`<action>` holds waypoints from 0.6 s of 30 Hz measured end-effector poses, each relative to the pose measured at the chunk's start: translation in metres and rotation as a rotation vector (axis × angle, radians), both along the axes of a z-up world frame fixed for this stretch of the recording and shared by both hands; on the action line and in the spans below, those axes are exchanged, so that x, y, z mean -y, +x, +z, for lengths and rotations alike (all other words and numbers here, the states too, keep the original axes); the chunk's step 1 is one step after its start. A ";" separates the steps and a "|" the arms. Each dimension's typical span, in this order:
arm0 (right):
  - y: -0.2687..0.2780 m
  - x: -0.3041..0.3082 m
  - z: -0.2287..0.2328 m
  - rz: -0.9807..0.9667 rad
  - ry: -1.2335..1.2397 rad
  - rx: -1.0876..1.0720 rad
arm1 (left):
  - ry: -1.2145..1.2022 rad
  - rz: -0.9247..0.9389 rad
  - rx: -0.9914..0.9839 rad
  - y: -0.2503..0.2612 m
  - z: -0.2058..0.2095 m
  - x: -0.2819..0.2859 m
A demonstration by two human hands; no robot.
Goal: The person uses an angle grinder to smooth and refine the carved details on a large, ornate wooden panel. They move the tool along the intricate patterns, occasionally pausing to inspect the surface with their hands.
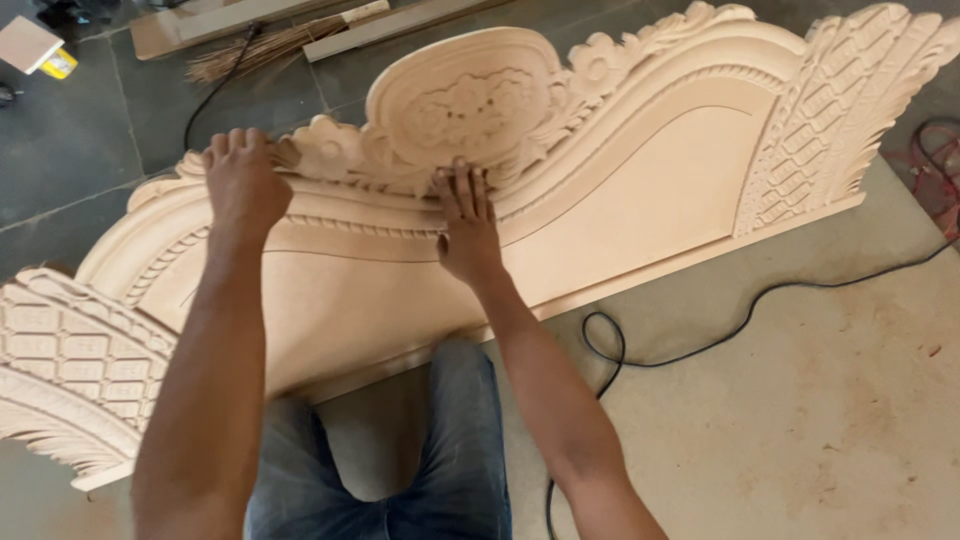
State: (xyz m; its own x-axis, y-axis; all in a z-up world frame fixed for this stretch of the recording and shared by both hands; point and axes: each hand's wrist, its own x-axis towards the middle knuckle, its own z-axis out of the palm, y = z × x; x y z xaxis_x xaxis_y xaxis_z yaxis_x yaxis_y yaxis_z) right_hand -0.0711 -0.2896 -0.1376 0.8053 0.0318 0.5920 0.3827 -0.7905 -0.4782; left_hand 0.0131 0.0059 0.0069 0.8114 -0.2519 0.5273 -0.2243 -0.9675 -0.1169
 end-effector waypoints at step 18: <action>0.006 -0.003 -0.013 0.009 0.057 -0.008 | 0.046 0.024 -0.007 0.004 -0.001 -0.008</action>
